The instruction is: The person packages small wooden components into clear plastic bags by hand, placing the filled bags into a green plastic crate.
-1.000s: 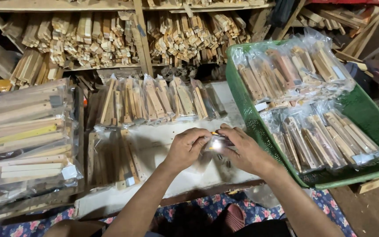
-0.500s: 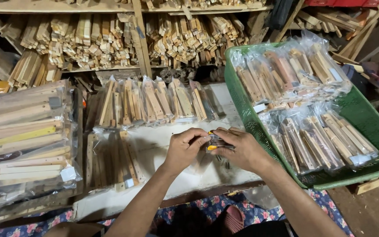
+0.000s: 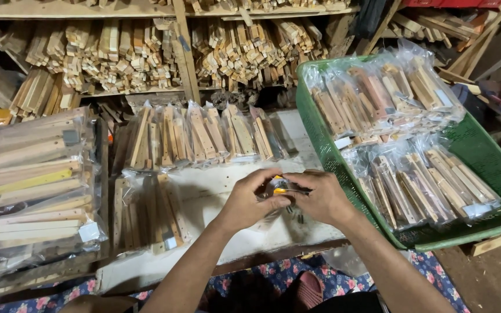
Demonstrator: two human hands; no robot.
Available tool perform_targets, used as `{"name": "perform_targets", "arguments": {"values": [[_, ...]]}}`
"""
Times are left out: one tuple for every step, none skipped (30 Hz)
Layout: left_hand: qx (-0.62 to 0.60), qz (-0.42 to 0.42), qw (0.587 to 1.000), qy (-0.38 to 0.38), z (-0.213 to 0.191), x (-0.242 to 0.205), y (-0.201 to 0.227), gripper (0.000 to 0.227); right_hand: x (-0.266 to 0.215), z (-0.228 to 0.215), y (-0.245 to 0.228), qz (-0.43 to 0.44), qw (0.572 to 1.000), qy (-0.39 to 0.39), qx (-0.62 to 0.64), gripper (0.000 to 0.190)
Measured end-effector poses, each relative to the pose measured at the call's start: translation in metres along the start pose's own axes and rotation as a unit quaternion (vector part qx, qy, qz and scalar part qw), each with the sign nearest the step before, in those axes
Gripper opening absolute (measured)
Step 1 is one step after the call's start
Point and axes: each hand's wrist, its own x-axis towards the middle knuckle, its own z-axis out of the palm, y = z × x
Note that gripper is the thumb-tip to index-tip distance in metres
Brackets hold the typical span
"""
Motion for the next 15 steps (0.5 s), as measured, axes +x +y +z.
{"name": "perform_targets", "arguments": {"values": [[0.000,-0.001,1.000,0.002,0.002,-0.001,-0.006,0.064,-0.003,0.002,0.005,0.000,1.000,-0.002,0.001,0.035],[0.013,-0.012,1.000,0.002,0.004,-0.003,-0.011,0.056,-0.005,0.003,0.010,-0.003,1.000,-0.004,-0.008,0.033],[0.025,-0.020,0.999,0.001,0.006,-0.003,-0.017,0.049,-0.007,0.004,0.015,-0.006,1.000,-0.004,-0.019,0.031],[0.025,-0.020,0.999,0.002,0.005,-0.003,-0.018,0.049,-0.006,0.006,0.017,-0.006,1.000,-0.004,-0.019,0.031],[0.020,-0.026,0.999,-0.004,0.005,-0.004,-0.018,0.049,-0.007,0.008,0.018,-0.001,1.000,0.002,-0.003,0.029],[0.015,-0.031,0.999,-0.009,0.004,-0.006,-0.018,0.049,-0.008,0.010,0.019,0.003,1.000,0.008,0.013,0.026],[0.016,-0.030,0.999,-0.006,-0.001,-0.008,-0.014,0.049,-0.008,0.011,0.011,0.000,1.000,0.006,0.013,0.026],[0.055,-0.097,0.992,-0.056,-0.007,-0.011,-0.010,0.087,-0.009,0.012,0.003,0.036,0.997,0.033,0.052,0.030],[0.094,-0.163,0.977,-0.104,-0.013,-0.015,-0.005,0.126,-0.008,0.014,-0.005,0.071,0.992,0.058,0.091,0.035],[0.095,-0.162,0.977,-0.100,-0.012,-0.017,-0.031,0.126,-0.009,0.014,-0.002,0.068,0.992,0.056,0.092,0.035],[0.111,-0.182,0.974,-0.081,-0.012,-0.023,-0.056,0.094,-0.009,0.016,0.000,0.103,0.984,0.094,0.106,0.035],[0.127,-0.202,0.969,-0.062,-0.014,-0.030,-0.081,0.063,-0.010,0.019,0.002,0.139,0.974,0.132,0.119,0.036],[0.128,-0.208,0.968,-0.050,-0.015,-0.029,-0.086,0.063,-0.022,0.024,0.022,0.137,0.975,0.120,0.126,0.036],[0.137,-0.222,0.965,-0.002,-0.018,-0.028,-0.091,0.060,-0.034,0.030,0.043,0.166,0.975,0.145,0.035,0.035],[0.145,-0.237,0.960,0.047,-0.022,-0.030,-0.096,0.064,-0.045,0.037,0.063,0.191,0.966,0.166,-0.056,0.035]]}}
